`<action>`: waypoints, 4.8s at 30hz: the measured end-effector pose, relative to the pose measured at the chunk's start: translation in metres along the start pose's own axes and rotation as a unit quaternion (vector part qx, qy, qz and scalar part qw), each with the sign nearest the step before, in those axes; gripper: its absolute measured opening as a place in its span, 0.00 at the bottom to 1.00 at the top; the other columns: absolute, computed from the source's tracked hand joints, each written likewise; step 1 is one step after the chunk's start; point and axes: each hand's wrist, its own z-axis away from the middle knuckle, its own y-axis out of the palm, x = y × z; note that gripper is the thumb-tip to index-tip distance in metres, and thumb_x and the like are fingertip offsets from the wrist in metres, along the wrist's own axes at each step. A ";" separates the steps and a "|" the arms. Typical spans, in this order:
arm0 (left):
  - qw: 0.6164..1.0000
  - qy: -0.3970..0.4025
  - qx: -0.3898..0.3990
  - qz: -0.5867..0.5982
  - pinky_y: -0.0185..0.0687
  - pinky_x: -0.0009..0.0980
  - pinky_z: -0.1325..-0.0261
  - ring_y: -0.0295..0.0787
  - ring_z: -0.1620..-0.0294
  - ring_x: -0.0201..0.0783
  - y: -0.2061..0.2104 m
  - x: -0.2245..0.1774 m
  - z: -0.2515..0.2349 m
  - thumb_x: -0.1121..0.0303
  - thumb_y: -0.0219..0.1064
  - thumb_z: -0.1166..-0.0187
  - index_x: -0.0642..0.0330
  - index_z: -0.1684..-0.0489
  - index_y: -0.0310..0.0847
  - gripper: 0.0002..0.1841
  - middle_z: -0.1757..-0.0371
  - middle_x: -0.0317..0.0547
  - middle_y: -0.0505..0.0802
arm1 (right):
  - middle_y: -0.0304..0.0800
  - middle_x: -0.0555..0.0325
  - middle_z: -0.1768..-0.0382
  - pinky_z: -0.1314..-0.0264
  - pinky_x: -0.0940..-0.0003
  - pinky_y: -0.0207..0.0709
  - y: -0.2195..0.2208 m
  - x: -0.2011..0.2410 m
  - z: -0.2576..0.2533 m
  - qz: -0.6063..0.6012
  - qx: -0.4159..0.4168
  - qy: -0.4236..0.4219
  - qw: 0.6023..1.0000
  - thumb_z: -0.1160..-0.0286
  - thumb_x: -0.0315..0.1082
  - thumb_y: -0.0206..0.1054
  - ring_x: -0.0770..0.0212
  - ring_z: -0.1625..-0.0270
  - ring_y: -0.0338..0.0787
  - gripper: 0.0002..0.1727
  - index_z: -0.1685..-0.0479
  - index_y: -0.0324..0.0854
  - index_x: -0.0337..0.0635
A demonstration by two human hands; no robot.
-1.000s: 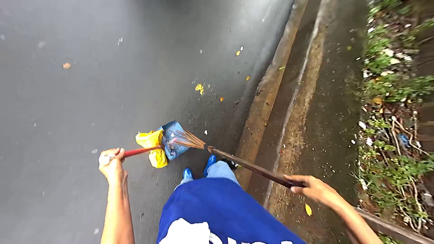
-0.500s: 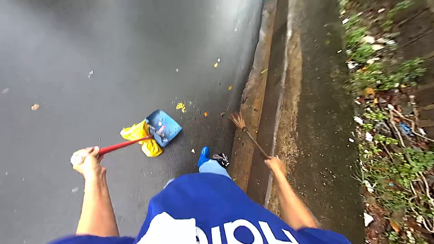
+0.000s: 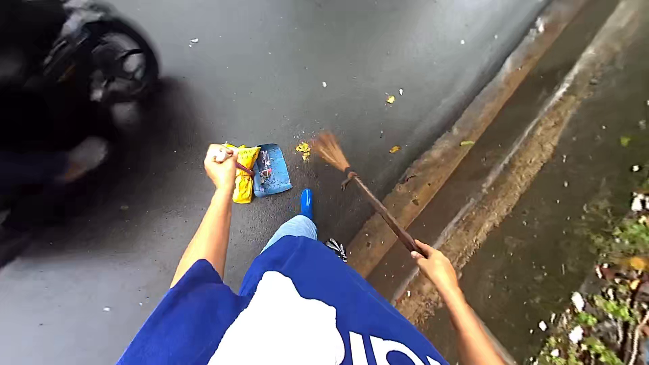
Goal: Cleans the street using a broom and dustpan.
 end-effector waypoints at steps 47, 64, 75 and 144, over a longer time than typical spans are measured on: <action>0.996 -0.059 -0.040 0.059 0.84 0.29 0.50 0.84 0.57 0.27 0.097 -0.067 -0.069 0.84 0.75 0.41 0.67 0.60 0.78 0.15 0.61 0.39 0.87 | 0.89 0.45 0.30 0.26 0.30 0.73 -0.166 0.055 -0.047 0.042 0.116 -0.061 0.990 0.21 0.37 0.73 0.38 0.29 0.87 0.27 0.20 0.81 0.59; 0.969 0.106 0.221 0.013 0.82 0.28 0.60 0.83 0.64 0.28 0.446 -0.183 -0.188 0.84 0.74 0.42 0.71 0.57 0.77 0.16 0.61 0.42 0.87 | 0.86 0.34 0.30 0.30 0.31 0.75 -0.130 -0.026 -0.244 -0.266 0.029 0.244 0.932 0.18 0.38 0.64 0.34 0.30 0.86 0.25 0.21 0.80 0.47; 0.958 0.102 0.268 0.011 0.84 0.30 0.61 0.85 0.63 0.29 0.644 -0.248 -0.245 0.86 0.74 0.44 0.65 0.62 0.75 0.15 0.63 0.41 0.88 | 0.87 0.36 0.39 0.58 0.46 0.77 -0.263 -0.089 -0.263 -0.361 0.010 0.255 0.897 0.11 0.38 0.63 0.46 0.61 0.84 0.25 0.15 0.74 0.52; 0.989 -0.095 -0.111 0.038 0.91 0.34 0.51 0.91 0.54 0.33 0.596 -0.251 -0.309 0.87 0.75 0.42 0.63 0.63 0.74 0.16 0.57 0.41 0.91 | 0.84 0.26 0.31 0.33 0.21 0.72 -0.571 0.131 -0.663 0.098 0.057 -0.015 0.993 0.13 0.37 0.61 0.22 0.30 0.83 0.26 0.17 0.75 0.46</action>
